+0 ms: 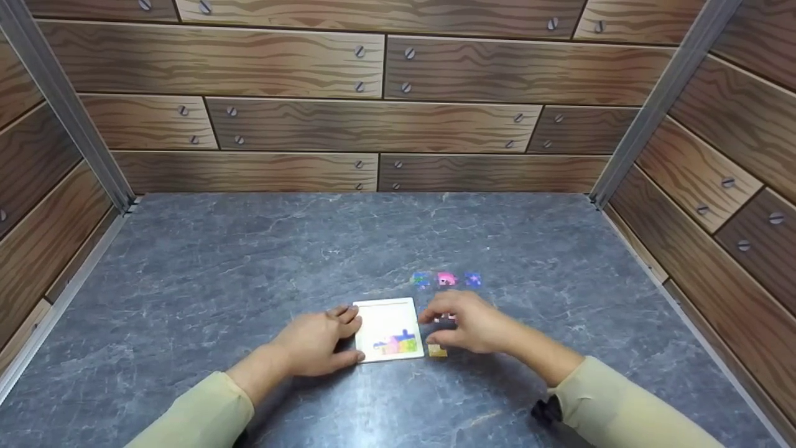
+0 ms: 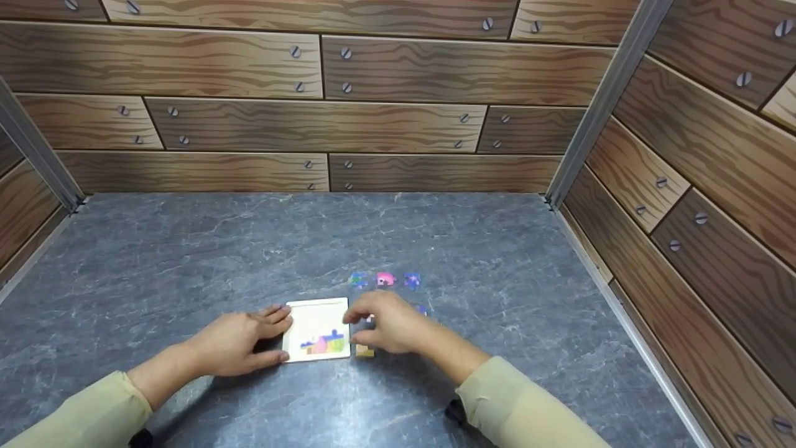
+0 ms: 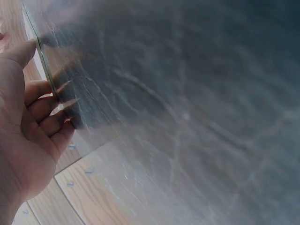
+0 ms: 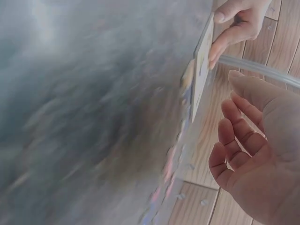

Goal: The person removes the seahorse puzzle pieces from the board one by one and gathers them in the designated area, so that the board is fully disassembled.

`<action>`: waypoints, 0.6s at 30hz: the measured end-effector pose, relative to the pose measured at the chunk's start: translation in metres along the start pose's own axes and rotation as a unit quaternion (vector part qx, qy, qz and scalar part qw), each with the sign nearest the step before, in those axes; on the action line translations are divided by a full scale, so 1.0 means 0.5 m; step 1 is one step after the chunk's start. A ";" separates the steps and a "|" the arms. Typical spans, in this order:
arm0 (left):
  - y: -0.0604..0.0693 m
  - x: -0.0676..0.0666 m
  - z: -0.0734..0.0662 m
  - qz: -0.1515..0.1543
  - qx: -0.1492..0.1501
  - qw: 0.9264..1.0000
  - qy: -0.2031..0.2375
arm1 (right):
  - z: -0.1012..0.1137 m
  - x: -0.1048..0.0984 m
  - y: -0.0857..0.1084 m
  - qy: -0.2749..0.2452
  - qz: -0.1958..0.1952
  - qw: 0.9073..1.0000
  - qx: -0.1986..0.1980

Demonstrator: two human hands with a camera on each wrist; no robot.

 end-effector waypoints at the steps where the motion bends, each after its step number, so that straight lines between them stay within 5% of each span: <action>1: -0.001 0.000 0.000 0.000 -0.001 1.000 -0.001 | 0.005 0.003 -0.008 0.001 0.007 1.000 0.001; 18: 0.001 -0.001 -0.002 -0.012 0.002 1.000 -0.007 | 0.035 0.069 -0.091 -0.012 0.086 0.996 -0.006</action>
Point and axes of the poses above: each hand's wrist, its own y-axis away from the middle knuckle, its own x-axis out of the palm, z = x × y, the point moved 6 cm from there along -y, towards the middle knuckle, and after that the axes turned 8 degrees about x, right-handed, at the moved point
